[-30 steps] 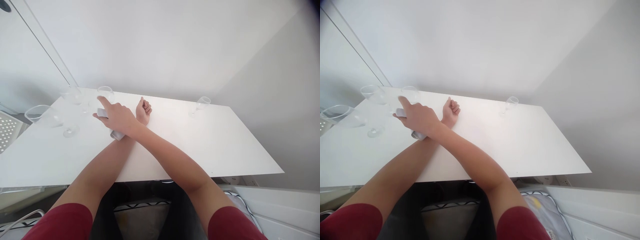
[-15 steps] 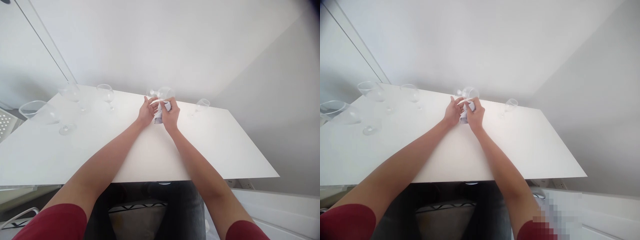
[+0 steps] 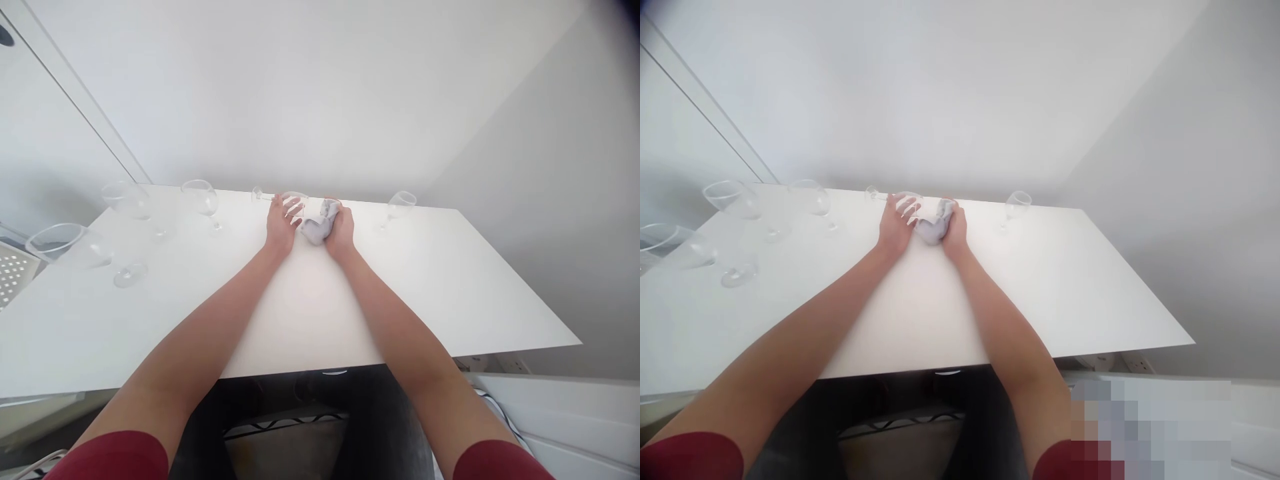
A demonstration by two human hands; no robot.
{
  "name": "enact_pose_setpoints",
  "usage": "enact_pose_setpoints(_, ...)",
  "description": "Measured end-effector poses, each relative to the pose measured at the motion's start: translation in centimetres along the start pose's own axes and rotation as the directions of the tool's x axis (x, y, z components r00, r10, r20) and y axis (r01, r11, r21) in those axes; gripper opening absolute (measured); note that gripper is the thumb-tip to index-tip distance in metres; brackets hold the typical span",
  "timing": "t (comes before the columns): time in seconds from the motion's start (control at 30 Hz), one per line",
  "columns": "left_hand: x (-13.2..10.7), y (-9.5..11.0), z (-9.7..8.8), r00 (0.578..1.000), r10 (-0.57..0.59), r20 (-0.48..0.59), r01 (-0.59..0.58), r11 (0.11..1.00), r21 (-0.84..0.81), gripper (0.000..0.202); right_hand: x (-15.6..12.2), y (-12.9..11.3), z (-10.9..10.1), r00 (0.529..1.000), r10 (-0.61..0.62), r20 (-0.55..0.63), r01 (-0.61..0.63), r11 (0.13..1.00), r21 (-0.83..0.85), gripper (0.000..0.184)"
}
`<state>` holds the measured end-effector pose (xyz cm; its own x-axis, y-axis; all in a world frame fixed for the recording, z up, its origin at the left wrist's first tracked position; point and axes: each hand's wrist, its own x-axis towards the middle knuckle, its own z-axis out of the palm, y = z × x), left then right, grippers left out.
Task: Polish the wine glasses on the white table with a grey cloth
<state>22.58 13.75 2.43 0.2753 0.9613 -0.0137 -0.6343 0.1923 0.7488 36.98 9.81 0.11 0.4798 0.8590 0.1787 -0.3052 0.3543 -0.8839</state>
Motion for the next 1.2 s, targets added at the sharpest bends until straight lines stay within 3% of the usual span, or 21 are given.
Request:
enact_pose_setpoints(0.13,0.3,-0.3,-0.1,0.997,0.045,-0.054,-0.043,0.998,0.045,0.038,-0.2,0.3,0.3,0.998,0.014,0.067,-0.007,0.994,-0.111,0.039)
enact_pose_setpoints(0.3,0.3,-0.2,0.1,0.997,0.066,-0.04,-0.06,0.99,0.124,0.034,-1.3,-0.2,0.7,0.975,-0.189,0.113,0.215,0.931,-0.295,0.043)
enact_pose_setpoints(0.4,0.2,-0.2,0.1,0.999,0.053,0.003,-0.053,0.995,0.083,0.041,-1.5,-0.6,0.8,0.972,-0.223,0.072,0.234,0.896,-0.377,0.04)
enact_pose_setpoints(0.6,0.4,-0.1,-0.4,0.997,0.069,0.015,-0.069,0.997,-0.027,0.049,-2.3,-1.3,1.7,0.903,-0.218,0.37,0.382,0.801,-0.461,0.05)
enact_pose_setpoints(0.7,0.4,-0.2,-0.5,0.997,0.067,0.039,-0.066,0.997,-0.028,0.048,-2.5,-1.3,1.8,0.913,-0.277,0.299,0.397,0.774,-0.493,0.048)
enact_pose_setpoints(0.83,0.2,-0.3,-0.3,0.991,0.106,0.083,-0.107,0.994,0.006,0.045,-2.1,-0.9,1.3,0.921,-0.351,0.167,0.388,0.812,-0.435,0.037)
enact_pose_setpoints(0.9,0.0,-0.2,-0.1,0.987,0.123,0.105,-0.126,0.992,0.019,0.043,-1.9,-0.6,1.0,0.935,-0.312,0.168,0.354,0.835,-0.421,0.033)
enact_pose_setpoints(1.0,-0.3,0.1,0.1,0.983,0.154,0.098,-0.157,0.987,0.025,0.038,-1.9,-0.3,1.0,0.939,-0.171,0.298,0.299,0.833,-0.466,0.043)
enact_pose_setpoints(1.1,-0.4,0.2,0.2,0.98,0.179,0.081,-0.178,0.984,-0.021,0.031,-2.0,-0.3,1.3,0.885,-0.049,0.462,0.304,0.814,-0.496,0.06)
enact_pose_setpoints(1.2,-0.5,-0.1,0.3,0.976,0.165,0.143,-0.159,0.986,-0.056,0.032,-2.1,-0.6,1.4,0.835,-0.017,0.551,0.302,0.85,-0.432,0.075)
